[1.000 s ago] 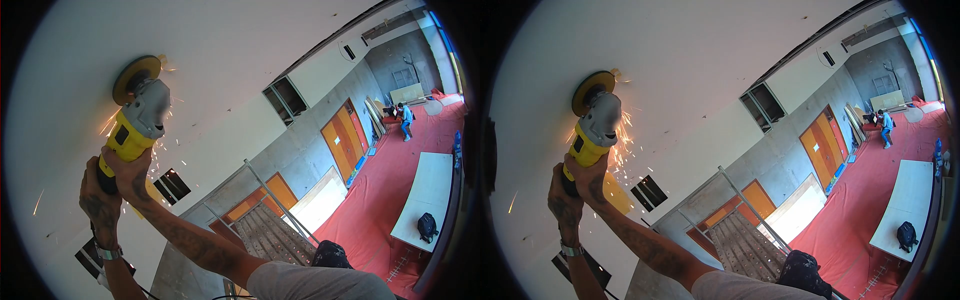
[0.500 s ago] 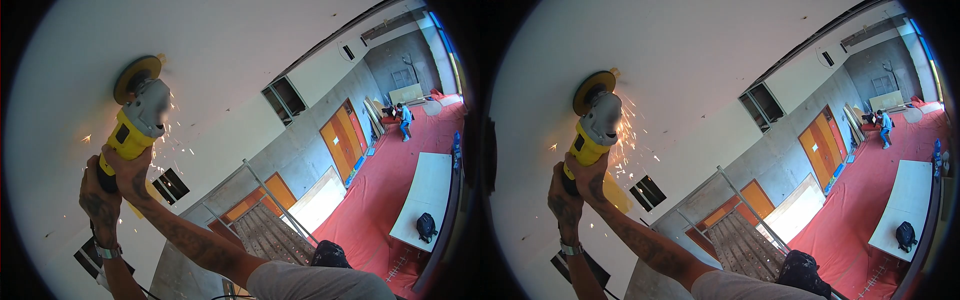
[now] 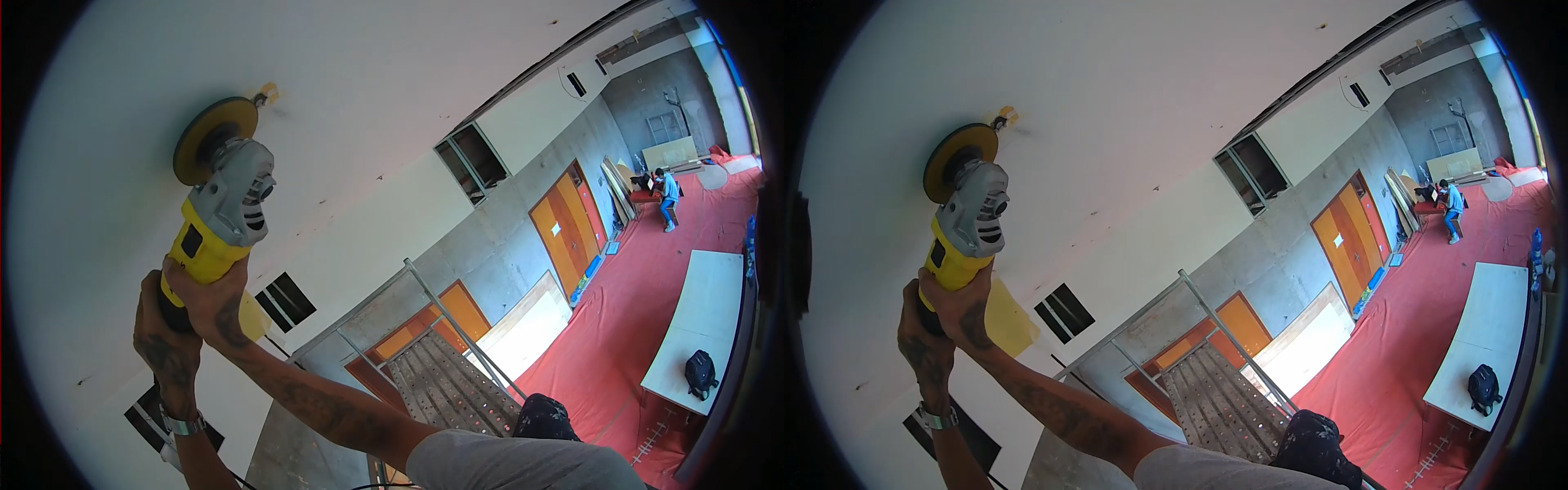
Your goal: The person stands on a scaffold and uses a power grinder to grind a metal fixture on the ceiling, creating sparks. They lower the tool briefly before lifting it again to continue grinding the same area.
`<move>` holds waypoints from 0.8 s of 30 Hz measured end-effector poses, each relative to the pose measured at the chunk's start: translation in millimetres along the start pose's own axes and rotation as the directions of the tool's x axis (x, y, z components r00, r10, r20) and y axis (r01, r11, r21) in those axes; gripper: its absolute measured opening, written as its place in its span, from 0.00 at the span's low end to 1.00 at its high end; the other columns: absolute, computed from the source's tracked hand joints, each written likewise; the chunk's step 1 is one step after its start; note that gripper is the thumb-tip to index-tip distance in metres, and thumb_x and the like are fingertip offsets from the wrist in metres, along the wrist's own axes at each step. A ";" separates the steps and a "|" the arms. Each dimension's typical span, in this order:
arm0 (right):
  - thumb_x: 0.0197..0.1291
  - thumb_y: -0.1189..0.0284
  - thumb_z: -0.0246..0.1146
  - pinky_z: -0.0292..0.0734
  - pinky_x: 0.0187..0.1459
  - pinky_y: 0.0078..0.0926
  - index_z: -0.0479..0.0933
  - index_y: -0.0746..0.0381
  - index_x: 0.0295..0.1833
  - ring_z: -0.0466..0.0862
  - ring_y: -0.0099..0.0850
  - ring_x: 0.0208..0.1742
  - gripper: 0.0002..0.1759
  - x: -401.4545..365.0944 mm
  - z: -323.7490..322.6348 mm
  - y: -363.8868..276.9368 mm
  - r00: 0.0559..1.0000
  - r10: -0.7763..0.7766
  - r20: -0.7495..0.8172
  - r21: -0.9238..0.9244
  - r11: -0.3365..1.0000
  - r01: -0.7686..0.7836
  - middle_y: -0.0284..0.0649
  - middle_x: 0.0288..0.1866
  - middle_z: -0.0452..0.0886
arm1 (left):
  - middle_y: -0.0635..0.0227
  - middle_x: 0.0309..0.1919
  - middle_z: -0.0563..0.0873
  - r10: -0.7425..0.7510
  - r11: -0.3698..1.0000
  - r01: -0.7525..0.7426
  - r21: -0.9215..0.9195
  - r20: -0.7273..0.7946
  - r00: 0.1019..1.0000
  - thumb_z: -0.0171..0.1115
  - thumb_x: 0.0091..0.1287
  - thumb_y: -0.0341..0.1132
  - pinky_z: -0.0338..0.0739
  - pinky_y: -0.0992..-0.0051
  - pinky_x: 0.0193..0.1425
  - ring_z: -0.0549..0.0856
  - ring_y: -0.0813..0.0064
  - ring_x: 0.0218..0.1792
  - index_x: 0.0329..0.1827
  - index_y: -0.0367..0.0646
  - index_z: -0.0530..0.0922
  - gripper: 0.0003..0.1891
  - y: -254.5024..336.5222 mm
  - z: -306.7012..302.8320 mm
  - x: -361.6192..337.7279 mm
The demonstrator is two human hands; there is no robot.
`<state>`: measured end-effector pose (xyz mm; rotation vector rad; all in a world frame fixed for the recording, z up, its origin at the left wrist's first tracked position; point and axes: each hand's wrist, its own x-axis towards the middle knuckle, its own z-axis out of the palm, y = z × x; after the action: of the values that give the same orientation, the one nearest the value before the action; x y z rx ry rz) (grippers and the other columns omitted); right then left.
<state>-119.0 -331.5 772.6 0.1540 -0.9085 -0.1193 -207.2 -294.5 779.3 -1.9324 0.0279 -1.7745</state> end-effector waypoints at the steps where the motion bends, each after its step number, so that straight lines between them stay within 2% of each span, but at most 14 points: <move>1: 0.59 0.72 0.74 0.83 0.57 0.37 0.60 0.63 0.69 0.85 0.35 0.53 0.37 1.2 -1.3 -1.5 1.000 0.000 0.013 0.003 1.000 0.000 0.44 0.53 0.79 | 0.56 0.44 0.88 0.008 1.000 -0.008 -0.003 -0.010 1.000 0.77 0.62 0.43 0.83 0.59 0.47 0.90 0.51 0.45 0.63 0.44 0.75 0.30 0.3 0.6 -0.2; 2: 0.59 0.72 0.74 0.83 0.57 0.37 0.59 0.63 0.69 0.85 0.35 0.53 0.38 1.7 -0.5 -3.0 1.000 -0.001 0.029 0.005 1.000 0.001 0.44 0.54 0.79 | 0.56 0.43 0.88 0.014 1.000 -0.014 -0.005 -0.024 1.000 0.77 0.61 0.42 0.84 0.59 0.46 0.90 0.51 0.44 0.62 0.43 0.75 0.29 0.9 0.2 0.3; 5: 0.58 0.77 0.73 0.84 0.53 0.33 0.64 0.64 0.62 0.85 0.31 0.48 0.31 2.1 5.8 -6.1 0.998 -0.025 -0.061 0.026 0.999 0.026 0.40 0.48 0.80 | 0.57 0.44 0.88 0.029 1.000 -0.028 0.011 -0.041 0.999 0.79 0.59 0.40 0.85 0.59 0.46 0.91 0.51 0.44 0.62 0.42 0.75 0.30 -1.9 0.8 1.3; 8: 0.58 0.77 0.73 0.84 0.53 0.33 0.64 0.64 0.62 0.85 0.31 0.48 0.31 4.2 6.3 -5.5 0.996 -0.047 -0.071 0.036 0.998 0.050 0.41 0.48 0.80 | 0.57 0.45 0.88 0.037 0.999 -0.035 0.031 -0.048 0.998 0.80 0.58 0.40 0.85 0.58 0.46 0.91 0.51 0.45 0.62 0.42 0.75 0.31 -2.9 2.1 3.8; 11: 0.60 0.73 0.73 0.84 0.56 0.34 0.60 0.62 0.68 0.84 0.34 0.53 0.36 8.9 1.4 1.7 0.999 -0.049 -0.009 0.041 0.998 0.049 0.42 0.53 0.79 | 0.56 0.46 0.88 0.032 0.999 -0.031 0.033 -0.037 0.999 0.80 0.57 0.40 0.85 0.58 0.46 0.90 0.51 0.46 0.63 0.42 0.75 0.32 -2.4 3.3 5.9; 17: 0.59 0.74 0.73 0.84 0.55 0.34 0.62 0.63 0.66 0.84 0.32 0.52 0.34 10.6 1.2 4.7 1.000 -0.021 -0.010 0.030 0.999 0.021 0.41 0.53 0.79 | 0.56 0.46 0.88 0.009 1.000 -0.009 0.021 -0.027 1.000 0.81 0.57 0.39 0.85 0.58 0.48 0.90 0.51 0.47 0.63 0.43 0.75 0.32 -0.3 2.2 6.9; 20: 0.58 0.77 0.74 0.85 0.49 0.31 0.67 0.64 0.59 0.85 0.29 0.45 0.27 8.8 6.5 -2.3 0.995 -0.073 -0.062 0.119 0.990 0.080 0.38 0.46 0.81 | 0.56 0.47 0.88 0.021 0.999 -0.020 0.034 -0.039 0.999 0.81 0.56 0.39 0.85 0.58 0.49 0.90 0.50 0.47 0.63 0.43 0.75 0.33 -1.1 2.3 7.1; 24: 0.59 0.77 0.73 0.84 0.48 0.30 0.67 0.63 0.59 0.85 0.28 0.45 0.27 9.8 8.4 0.3 0.988 -0.121 -0.094 0.089 0.988 0.129 0.38 0.46 0.81 | 0.56 0.47 0.88 0.013 1.000 -0.013 0.016 -0.015 1.000 0.80 0.56 0.38 0.85 0.58 0.49 0.90 0.50 0.47 0.63 0.43 0.75 0.33 -2.0 1.6 7.9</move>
<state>-119.6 -333.5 785.3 0.3031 -0.8163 -0.1845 -205.2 -295.0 787.3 -1.9041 0.0319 -1.7753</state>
